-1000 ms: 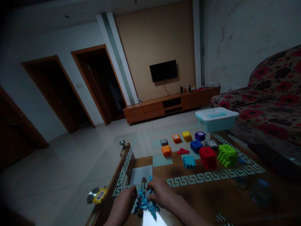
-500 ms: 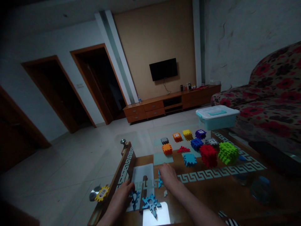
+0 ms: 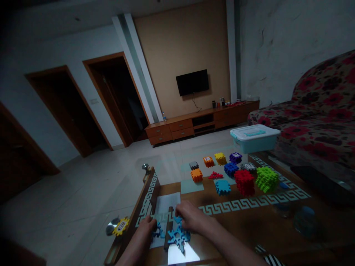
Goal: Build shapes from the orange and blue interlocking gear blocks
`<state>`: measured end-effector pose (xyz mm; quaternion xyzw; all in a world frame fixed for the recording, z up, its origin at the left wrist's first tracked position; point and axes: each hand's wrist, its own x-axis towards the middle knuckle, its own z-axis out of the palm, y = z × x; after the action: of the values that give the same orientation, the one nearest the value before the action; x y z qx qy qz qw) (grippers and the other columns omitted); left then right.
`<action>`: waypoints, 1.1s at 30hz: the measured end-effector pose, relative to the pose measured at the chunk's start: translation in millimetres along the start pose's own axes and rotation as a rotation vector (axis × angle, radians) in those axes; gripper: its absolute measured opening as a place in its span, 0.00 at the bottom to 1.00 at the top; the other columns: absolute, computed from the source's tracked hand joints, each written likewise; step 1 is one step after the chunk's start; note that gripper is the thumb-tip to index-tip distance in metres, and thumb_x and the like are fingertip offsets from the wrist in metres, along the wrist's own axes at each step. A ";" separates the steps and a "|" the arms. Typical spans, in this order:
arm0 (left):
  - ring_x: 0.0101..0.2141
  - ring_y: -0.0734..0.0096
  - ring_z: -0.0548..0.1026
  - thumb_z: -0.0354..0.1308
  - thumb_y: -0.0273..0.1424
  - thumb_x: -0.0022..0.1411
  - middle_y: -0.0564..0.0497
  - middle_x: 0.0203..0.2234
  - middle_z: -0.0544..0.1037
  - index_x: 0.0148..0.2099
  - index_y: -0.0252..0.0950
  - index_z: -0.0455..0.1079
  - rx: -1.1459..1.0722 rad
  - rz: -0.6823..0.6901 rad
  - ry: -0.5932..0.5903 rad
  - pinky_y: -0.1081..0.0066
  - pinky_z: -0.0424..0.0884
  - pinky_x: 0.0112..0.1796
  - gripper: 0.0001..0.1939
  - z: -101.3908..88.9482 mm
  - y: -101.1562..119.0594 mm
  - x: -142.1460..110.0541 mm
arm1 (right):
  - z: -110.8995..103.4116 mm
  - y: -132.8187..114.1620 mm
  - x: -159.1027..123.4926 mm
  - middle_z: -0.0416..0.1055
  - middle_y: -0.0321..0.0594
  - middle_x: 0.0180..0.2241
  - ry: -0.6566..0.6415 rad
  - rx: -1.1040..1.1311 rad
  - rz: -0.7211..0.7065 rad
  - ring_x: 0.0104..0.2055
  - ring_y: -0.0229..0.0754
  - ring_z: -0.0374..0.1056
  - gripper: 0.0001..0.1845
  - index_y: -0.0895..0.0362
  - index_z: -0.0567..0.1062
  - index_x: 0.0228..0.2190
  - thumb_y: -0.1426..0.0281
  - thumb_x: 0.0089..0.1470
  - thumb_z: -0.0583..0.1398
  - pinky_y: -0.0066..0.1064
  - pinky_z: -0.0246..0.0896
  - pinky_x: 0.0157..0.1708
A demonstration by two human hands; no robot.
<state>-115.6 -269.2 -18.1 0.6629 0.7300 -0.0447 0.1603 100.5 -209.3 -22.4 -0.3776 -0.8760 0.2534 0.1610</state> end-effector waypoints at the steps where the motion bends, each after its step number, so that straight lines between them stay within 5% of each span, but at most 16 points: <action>1: 0.48 0.65 0.67 0.45 0.16 0.53 0.46 0.46 0.69 0.44 0.36 0.68 0.008 0.000 0.010 0.71 0.62 0.45 0.20 1.6 0.2 0.1 | 5.7 -3.5 -2.0 0.74 0.41 0.39 0.008 0.036 -0.063 0.42 0.45 0.67 0.14 0.56 0.76 0.36 0.80 0.45 0.60 0.29 0.57 0.39; 6: 0.45 0.69 0.70 0.42 0.14 0.53 0.47 0.45 0.70 0.47 0.37 0.68 0.083 -0.001 0.054 0.73 0.63 0.42 0.24 7.5 -2.0 -3.3 | 17.6 -21.8 -8.1 0.72 0.43 0.42 -0.030 0.098 -0.160 0.46 0.46 0.65 0.15 0.54 0.76 0.37 0.80 0.50 0.57 0.31 0.56 0.44; 10: 0.44 0.68 0.72 0.44 0.13 0.52 0.45 0.44 0.72 0.46 0.35 0.68 0.058 -0.038 0.044 0.74 0.63 0.41 0.23 0.4 -4.5 -9.3 | 13.5 -34.4 -11.0 0.69 0.49 0.47 -0.005 0.051 0.030 0.51 0.52 0.63 0.16 0.57 0.75 0.43 0.77 0.50 0.61 0.36 0.56 0.49; 15: 0.44 0.70 0.72 0.46 0.12 0.51 0.46 0.44 0.72 0.44 0.35 0.66 0.000 -0.075 0.079 0.76 0.63 0.42 0.21 -15.6 2.8 -17.5 | 21.8 -40.4 -23.2 0.62 0.55 0.57 -0.074 0.024 0.270 0.60 0.63 0.55 0.43 0.58 0.70 0.53 0.72 0.33 0.74 0.48 0.51 0.57; 22: 0.43 0.71 0.70 0.46 0.12 0.49 0.49 0.42 0.68 0.39 0.38 0.63 -0.128 0.097 0.138 0.75 0.63 0.44 0.19 -24.1 29.9 -23.1 | 11.9 -35.9 -28.1 0.62 0.57 0.60 -0.085 0.067 0.250 0.64 0.54 0.55 0.36 0.61 0.63 0.60 0.86 0.49 0.52 0.44 0.49 0.61; 28: 0.42 0.70 0.69 0.50 0.16 0.49 0.50 0.42 0.69 0.38 0.39 0.62 -0.249 0.272 0.111 0.75 0.64 0.43 0.15 -11.7 47.0 -30.8 | -12.5 -19.7 -33.2 0.65 0.56 0.58 -0.104 0.053 0.256 0.61 0.55 0.58 0.39 0.61 0.65 0.58 0.86 0.41 0.55 0.42 0.52 0.59; 33: 0.45 0.65 0.70 0.48 0.13 0.46 0.47 0.44 0.69 0.42 0.38 0.66 -0.121 0.211 0.027 0.70 0.63 0.45 0.22 3.0 59.9 -29.5 | -9.9 0.1 -35.0 0.68 0.54 0.53 -0.109 -0.010 0.269 0.56 0.54 0.63 0.36 0.61 0.70 0.54 0.86 0.39 0.58 0.39 0.56 0.55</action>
<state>-54.2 -291.1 -3.5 0.7256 0.6597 0.0253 0.1941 128.5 -232.1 -17.5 -0.4782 -0.8261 0.2883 0.0757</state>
